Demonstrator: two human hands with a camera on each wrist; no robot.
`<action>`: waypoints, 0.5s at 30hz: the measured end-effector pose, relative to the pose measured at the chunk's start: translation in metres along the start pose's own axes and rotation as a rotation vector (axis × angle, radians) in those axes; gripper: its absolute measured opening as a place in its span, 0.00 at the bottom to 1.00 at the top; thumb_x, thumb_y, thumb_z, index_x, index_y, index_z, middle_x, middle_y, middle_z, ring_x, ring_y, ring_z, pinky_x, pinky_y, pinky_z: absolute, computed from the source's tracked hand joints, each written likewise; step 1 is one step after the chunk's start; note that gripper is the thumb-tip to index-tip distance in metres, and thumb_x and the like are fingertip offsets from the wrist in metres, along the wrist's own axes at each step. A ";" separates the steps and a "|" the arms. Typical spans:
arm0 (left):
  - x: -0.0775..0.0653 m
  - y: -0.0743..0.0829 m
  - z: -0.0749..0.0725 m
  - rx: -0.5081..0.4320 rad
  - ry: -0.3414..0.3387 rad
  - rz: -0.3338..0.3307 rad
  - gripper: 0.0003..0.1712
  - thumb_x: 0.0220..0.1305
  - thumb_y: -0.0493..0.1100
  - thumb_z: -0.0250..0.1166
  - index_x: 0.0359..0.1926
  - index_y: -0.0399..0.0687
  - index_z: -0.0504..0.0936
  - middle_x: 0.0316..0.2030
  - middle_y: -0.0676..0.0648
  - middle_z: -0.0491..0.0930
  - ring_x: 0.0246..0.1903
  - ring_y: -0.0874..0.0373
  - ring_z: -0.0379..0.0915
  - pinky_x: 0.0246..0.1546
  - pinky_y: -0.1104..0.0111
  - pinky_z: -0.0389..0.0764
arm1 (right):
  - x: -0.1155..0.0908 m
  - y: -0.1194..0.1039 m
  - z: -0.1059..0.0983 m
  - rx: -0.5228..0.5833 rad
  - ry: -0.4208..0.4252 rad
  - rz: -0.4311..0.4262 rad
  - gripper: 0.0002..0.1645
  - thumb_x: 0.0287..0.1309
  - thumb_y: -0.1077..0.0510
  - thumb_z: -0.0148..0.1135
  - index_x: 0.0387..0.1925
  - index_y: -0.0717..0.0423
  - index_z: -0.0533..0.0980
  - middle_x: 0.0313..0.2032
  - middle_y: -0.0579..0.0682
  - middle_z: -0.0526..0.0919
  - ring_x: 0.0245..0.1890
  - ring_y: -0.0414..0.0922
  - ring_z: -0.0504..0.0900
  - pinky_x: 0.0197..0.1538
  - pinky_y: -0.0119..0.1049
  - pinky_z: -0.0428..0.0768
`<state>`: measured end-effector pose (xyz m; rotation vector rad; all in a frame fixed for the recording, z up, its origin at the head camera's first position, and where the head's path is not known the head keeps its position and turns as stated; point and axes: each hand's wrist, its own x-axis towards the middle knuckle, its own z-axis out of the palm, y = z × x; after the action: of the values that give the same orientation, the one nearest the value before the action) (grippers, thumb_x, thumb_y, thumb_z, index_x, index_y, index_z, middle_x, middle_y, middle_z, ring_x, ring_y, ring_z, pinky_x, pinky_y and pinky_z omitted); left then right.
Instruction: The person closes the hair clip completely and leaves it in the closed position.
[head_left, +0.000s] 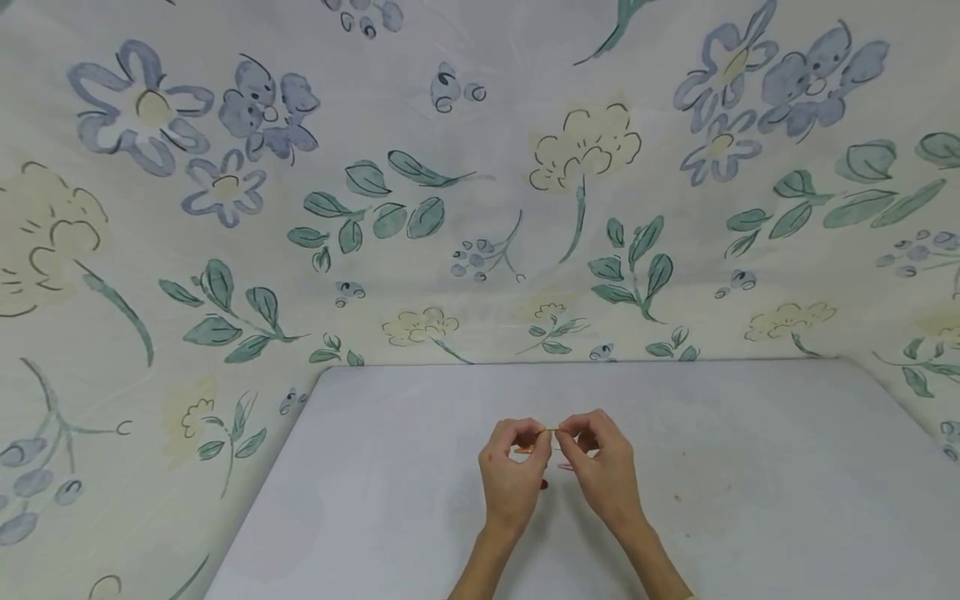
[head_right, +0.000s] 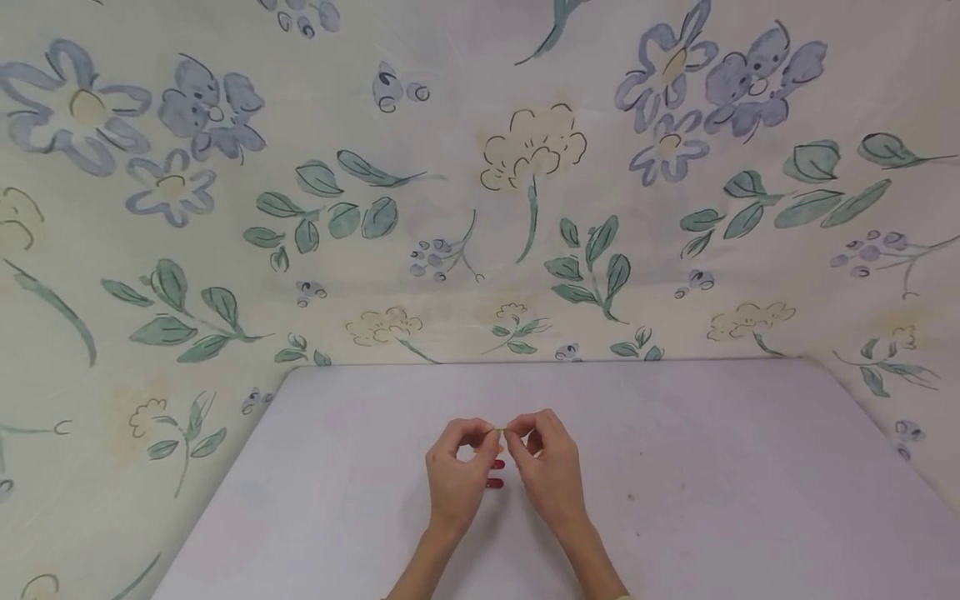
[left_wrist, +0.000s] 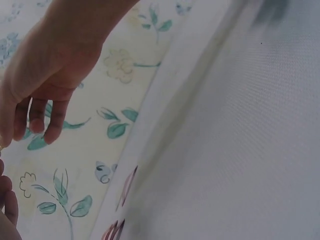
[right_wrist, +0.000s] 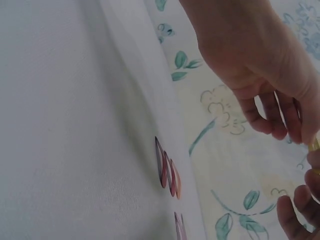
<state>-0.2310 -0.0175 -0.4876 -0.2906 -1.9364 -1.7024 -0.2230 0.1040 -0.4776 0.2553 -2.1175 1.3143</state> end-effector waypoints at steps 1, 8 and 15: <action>0.000 0.000 -0.001 -0.007 -0.008 -0.007 0.05 0.56 0.32 0.69 0.33 0.45 0.84 0.30 0.52 0.78 0.31 0.61 0.74 0.31 0.64 0.82 | 0.000 0.000 -0.001 -0.007 -0.009 0.007 0.12 0.51 0.70 0.71 0.33 0.55 0.78 0.31 0.43 0.79 0.27 0.35 0.74 0.31 0.28 0.77; 0.002 0.003 -0.006 -0.039 -0.072 -0.071 0.03 0.58 0.37 0.70 0.33 0.48 0.84 0.30 0.53 0.79 0.30 0.61 0.75 0.22 0.69 0.81 | 0.002 0.001 -0.005 -0.113 -0.048 -0.036 0.13 0.51 0.69 0.72 0.34 0.52 0.78 0.31 0.42 0.81 0.29 0.35 0.76 0.32 0.31 0.80; 0.004 0.006 -0.009 -0.060 -0.144 -0.145 0.02 0.58 0.38 0.70 0.33 0.48 0.85 0.30 0.51 0.78 0.31 0.59 0.73 0.12 0.60 0.78 | 0.002 0.003 -0.007 -0.183 -0.053 -0.076 0.13 0.50 0.68 0.73 0.33 0.51 0.80 0.29 0.42 0.83 0.28 0.35 0.78 0.30 0.37 0.81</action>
<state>-0.2289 -0.0262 -0.4803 -0.3100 -2.0560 -1.8813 -0.2226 0.1120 -0.4762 0.2928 -2.2334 1.0733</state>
